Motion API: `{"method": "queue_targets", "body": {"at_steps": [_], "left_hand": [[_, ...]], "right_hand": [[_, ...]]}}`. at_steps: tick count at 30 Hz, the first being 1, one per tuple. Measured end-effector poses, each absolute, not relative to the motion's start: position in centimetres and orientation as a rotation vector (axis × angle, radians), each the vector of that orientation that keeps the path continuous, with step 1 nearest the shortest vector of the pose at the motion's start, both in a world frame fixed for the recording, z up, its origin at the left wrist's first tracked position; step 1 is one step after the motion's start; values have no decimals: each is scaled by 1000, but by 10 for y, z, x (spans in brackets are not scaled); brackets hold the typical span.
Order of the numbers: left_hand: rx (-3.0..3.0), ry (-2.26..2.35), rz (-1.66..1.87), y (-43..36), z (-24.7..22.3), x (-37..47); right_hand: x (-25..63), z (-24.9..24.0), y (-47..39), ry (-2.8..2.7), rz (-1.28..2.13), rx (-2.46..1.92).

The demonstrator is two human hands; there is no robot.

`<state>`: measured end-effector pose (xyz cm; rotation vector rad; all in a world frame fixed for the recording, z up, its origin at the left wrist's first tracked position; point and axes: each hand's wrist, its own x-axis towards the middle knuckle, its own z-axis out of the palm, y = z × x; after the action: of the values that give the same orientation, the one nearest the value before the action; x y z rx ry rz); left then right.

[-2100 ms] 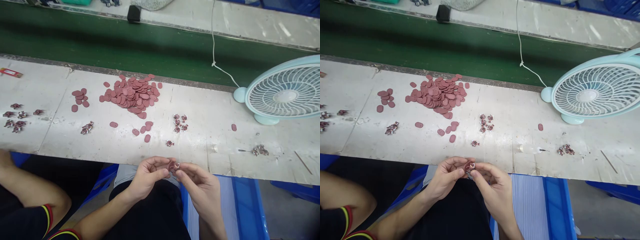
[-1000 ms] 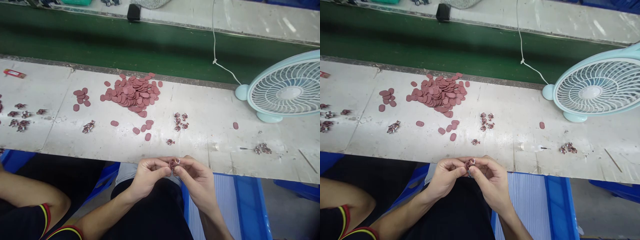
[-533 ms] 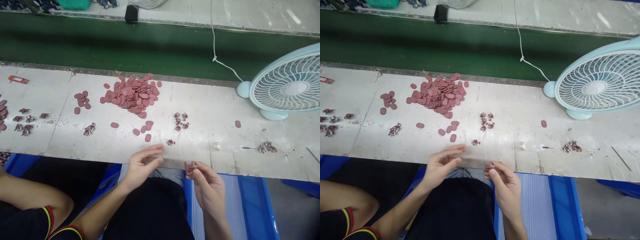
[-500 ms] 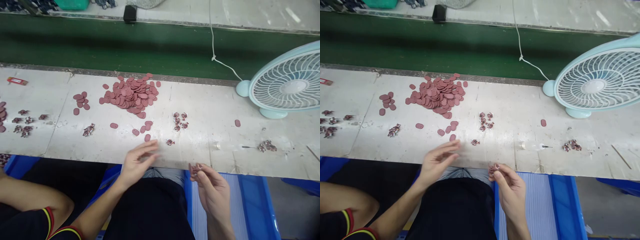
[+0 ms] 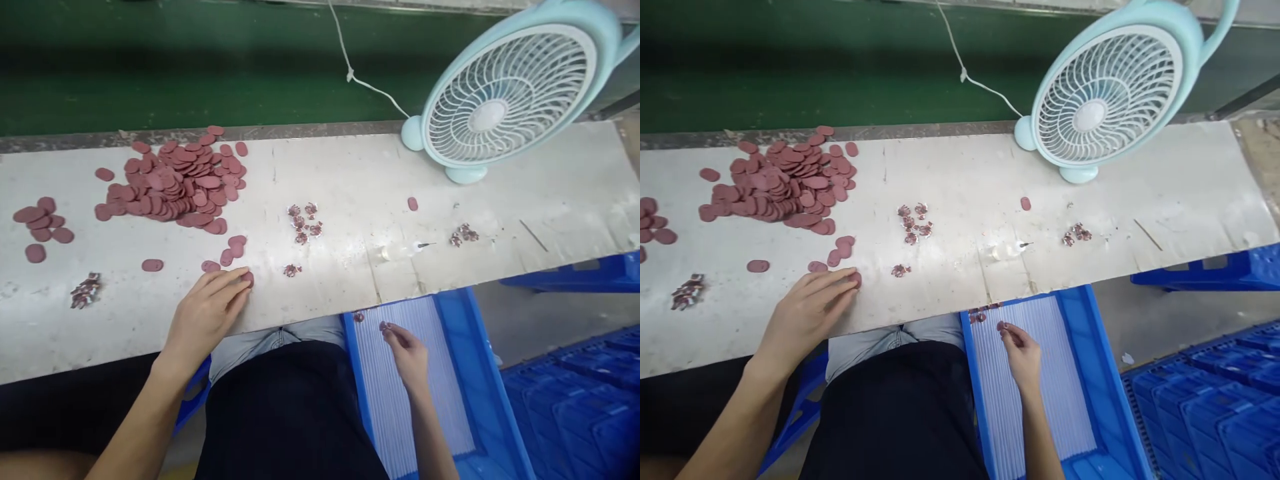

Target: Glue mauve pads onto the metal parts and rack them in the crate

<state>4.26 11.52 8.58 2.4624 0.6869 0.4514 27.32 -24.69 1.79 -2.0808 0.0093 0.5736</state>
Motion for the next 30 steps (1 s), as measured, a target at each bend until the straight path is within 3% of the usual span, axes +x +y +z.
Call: {"method": "queue_targets", "body": {"at_steps": [8,16,24,30], "left_hand": [[2215,795,499,110,100,49],[1599,664,551,92,107,51],[1328,664,577,89,107,50],[1089,768,533,88,104,39]], "right_hand": [[272,-43,-240,-172,586,-2367],[278,-65,-241,-302,629,-2527],[277,-59,-228,-260,630,-2514],[280,-11,-214,-67,483,-2357]]}}
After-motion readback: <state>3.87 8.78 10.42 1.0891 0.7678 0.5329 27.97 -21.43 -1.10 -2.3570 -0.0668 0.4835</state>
